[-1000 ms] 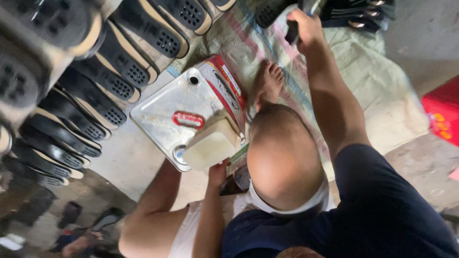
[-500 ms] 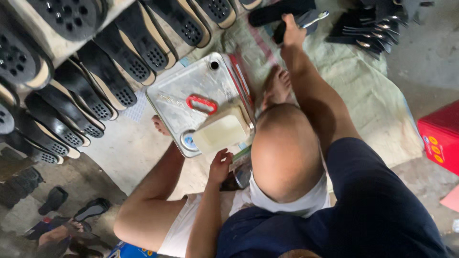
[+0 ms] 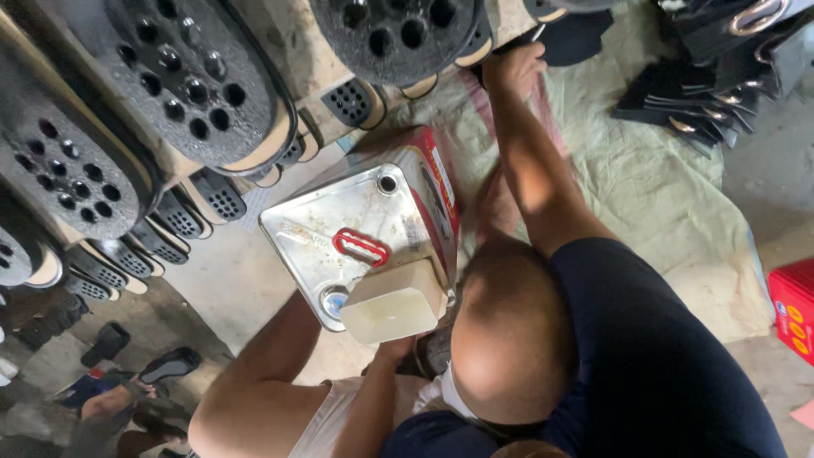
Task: The person sits on the floor and scrubs the soles of black slip-on shoes with a toothbrush, repeatedly dipping the brush into a container of liquid. They handle the shoes one at a time, scrubbing the textured soles and placing them back on a nearby pile.
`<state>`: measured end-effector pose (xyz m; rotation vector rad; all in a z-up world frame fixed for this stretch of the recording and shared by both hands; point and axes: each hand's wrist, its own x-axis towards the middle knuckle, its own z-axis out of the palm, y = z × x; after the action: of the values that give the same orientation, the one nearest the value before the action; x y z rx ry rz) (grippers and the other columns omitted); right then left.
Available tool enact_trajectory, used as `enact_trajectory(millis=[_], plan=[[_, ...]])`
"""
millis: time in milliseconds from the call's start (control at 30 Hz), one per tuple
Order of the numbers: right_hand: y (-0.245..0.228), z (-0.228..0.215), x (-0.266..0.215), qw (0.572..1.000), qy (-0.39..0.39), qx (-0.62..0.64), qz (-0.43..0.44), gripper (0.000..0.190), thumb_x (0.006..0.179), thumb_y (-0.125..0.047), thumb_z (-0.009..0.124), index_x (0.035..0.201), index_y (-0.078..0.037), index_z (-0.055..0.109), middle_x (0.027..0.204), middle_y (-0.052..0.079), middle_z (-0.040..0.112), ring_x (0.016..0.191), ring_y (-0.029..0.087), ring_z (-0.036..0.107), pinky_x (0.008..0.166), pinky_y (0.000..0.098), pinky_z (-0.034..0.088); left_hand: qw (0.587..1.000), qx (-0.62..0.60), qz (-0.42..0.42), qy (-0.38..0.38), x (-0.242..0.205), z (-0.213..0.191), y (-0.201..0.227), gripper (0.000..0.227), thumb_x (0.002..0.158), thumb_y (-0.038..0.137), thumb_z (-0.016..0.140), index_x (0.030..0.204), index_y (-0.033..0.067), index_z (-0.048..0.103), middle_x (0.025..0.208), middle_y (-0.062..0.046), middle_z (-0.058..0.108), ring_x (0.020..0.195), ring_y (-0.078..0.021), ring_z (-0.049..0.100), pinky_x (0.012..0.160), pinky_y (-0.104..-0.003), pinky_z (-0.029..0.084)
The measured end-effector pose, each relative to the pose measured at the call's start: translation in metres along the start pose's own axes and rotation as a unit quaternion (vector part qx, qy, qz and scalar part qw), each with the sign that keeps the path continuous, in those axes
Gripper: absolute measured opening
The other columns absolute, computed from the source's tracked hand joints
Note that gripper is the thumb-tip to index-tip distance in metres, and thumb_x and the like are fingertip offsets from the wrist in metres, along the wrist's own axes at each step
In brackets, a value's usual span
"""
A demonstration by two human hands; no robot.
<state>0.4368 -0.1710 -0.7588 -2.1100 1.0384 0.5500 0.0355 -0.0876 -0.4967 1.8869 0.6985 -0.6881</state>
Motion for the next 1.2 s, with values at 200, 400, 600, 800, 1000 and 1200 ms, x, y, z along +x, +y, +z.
enact_trajectory(millis=[200,400,600,800,1000,1200], plan=[[0.013,0.016,0.018,0.999,-0.048,-0.002,-0.007,0.09,0.071,-0.045,0.089,0.129,-0.007,0.031,0.134,0.028,0.044,0.12,0.046,0.057,0.099,0.0487,0.051,0.974,0.215,0.073,-0.015,-0.004,-0.003,0.014,0.024,0.094,0.015,0.063,0.115,0.0086,0.072,0.111,-0.015,0.075,0.102,-0.0325,0.069,0.09,-0.043,0.054],[-0.002,0.027,0.024,0.998,-0.011,-0.005,0.056,0.079,0.078,-0.04,0.082,0.127,-0.006,0.031,0.132,0.03,0.042,0.121,0.042,0.057,0.096,0.0482,0.053,0.97,0.233,0.028,-0.064,-0.01,-0.003,0.019,0.025,0.096,0.019,0.055,0.114,0.0105,0.069,0.111,-0.016,0.072,0.106,-0.0342,0.067,0.094,-0.046,0.052],[-0.002,0.023,0.02,0.999,-0.01,-0.008,0.033,0.072,0.081,-0.036,0.079,0.126,-0.006,0.031,0.132,0.029,0.044,0.116,0.043,0.061,0.096,0.0487,0.054,0.94,0.317,0.116,-0.048,-0.004,-0.004,0.023,0.027,0.093,0.018,0.059,0.117,0.0088,0.068,0.116,-0.02,0.069,0.109,-0.0405,0.063,0.094,-0.05,0.049],[0.021,0.016,0.016,0.994,0.022,-0.038,-0.103,0.11,0.055,-0.048,0.101,0.12,0.005,0.029,0.125,0.029,0.045,0.121,0.05,0.045,0.097,0.0495,0.047,0.966,0.249,0.054,-0.049,-0.003,0.002,0.01,0.03,0.094,0.018,0.06,0.121,0.0069,0.068,0.12,-0.018,0.07,0.112,-0.0372,0.064,0.096,-0.047,0.049],[0.051,-0.032,0.006,0.96,-0.153,0.234,-0.016,0.088,0.065,-0.029,0.094,0.124,0.006,0.039,0.119,0.026,0.051,0.098,0.035,0.057,0.074,0.0439,0.055,0.993,-0.047,-0.094,0.055,-0.014,0.013,-0.022,0.041,0.091,0.032,0.071,0.115,-0.0009,0.072,0.105,-0.015,0.078,0.097,-0.0261,0.071,0.088,-0.038,0.054],[0.1,-0.151,-0.013,0.823,-0.39,0.388,-0.143,0.033,0.091,-0.016,0.073,0.112,0.005,0.06,0.1,0.015,0.065,0.085,0.026,0.067,0.072,0.0429,0.06,0.985,-0.121,-0.098,0.067,-0.008,0.021,-0.072,0.044,0.094,0.035,0.07,0.121,-0.0009,0.069,0.106,-0.016,0.076,0.088,-0.0198,0.07,0.079,-0.034,0.055]])
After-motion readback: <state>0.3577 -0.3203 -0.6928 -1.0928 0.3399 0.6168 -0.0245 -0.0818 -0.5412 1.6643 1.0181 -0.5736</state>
